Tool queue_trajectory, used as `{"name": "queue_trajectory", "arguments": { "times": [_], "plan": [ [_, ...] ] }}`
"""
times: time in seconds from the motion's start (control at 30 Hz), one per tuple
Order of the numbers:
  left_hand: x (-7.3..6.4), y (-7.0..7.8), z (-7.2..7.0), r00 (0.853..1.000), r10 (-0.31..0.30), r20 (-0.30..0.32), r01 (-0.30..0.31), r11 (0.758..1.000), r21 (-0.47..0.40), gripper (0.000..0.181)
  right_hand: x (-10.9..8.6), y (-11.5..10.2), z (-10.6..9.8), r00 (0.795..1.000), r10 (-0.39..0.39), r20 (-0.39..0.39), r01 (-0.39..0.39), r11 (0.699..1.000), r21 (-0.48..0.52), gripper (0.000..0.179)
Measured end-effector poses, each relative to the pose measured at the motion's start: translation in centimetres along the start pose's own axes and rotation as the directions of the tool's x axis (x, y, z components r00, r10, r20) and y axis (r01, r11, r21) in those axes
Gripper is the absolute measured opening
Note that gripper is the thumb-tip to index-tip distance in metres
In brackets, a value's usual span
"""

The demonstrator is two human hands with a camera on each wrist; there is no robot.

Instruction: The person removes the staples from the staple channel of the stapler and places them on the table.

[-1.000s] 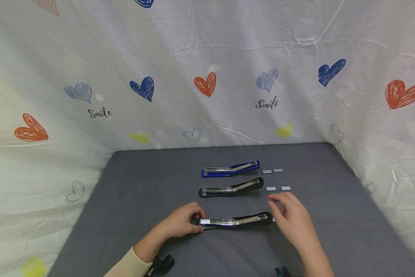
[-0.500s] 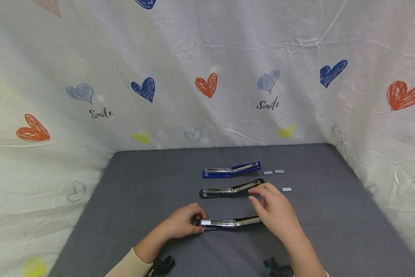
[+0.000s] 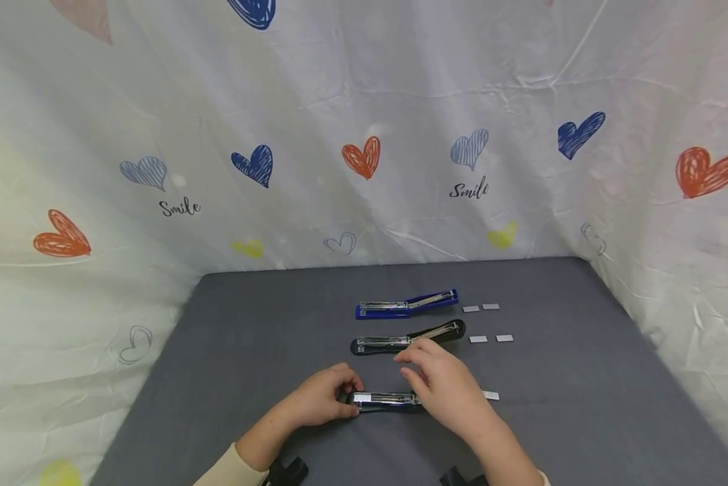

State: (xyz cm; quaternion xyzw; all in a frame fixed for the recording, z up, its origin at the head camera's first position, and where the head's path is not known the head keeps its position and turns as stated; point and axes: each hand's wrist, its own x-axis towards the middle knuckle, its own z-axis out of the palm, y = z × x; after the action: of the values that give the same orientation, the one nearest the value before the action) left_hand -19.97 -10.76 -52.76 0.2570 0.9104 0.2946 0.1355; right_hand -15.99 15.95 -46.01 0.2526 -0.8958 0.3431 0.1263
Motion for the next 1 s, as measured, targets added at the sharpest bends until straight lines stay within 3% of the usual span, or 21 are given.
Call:
{"name": "queue_trajectory", "arguments": {
  "times": [0.2, 0.37, 0.63, 0.83, 1.0],
  "plan": [
    [0.1, -0.1, 0.1, 1.0, 0.009, -0.007, -0.009, 1.0, 0.0, 0.029, 0.1, -0.7, 1.7, 0.994, -0.009, 0.107, 0.009, 1.0, -0.002, 0.023],
    [0.2, -0.2, 0.1, 1.0, 0.01, 0.001, -0.01, 1.0, -0.006, 0.029, 0.0, -1.0, 2.9, 0.988, -0.03, 0.152, 0.034, 0.999, -0.02, 0.018],
    [0.2, -0.4, 0.2, 1.0, 0.004, 0.008, -0.004, 1.0, -0.008, 0.028, -0.3, -1.1, 4.7, 0.966, 0.007, 0.26, 0.005, 0.999, -0.045, 0.012],
    [0.2, -0.5, 0.2, 1.0, 0.012, 0.006, -0.012, 1.0, -0.021, 0.028, -0.6, -1.0, 5.9, 0.965, -0.016, 0.26, 0.052, 0.99, -0.134, 0.008],
    [0.3, -0.5, 0.2, 1.0, 0.015, 0.008, -0.015, 1.0, -0.018, 0.028, -0.8, -1.4, 6.6, 0.97, 0.015, 0.242, 0.031, 0.982, -0.185, 0.008]
  ]
}}
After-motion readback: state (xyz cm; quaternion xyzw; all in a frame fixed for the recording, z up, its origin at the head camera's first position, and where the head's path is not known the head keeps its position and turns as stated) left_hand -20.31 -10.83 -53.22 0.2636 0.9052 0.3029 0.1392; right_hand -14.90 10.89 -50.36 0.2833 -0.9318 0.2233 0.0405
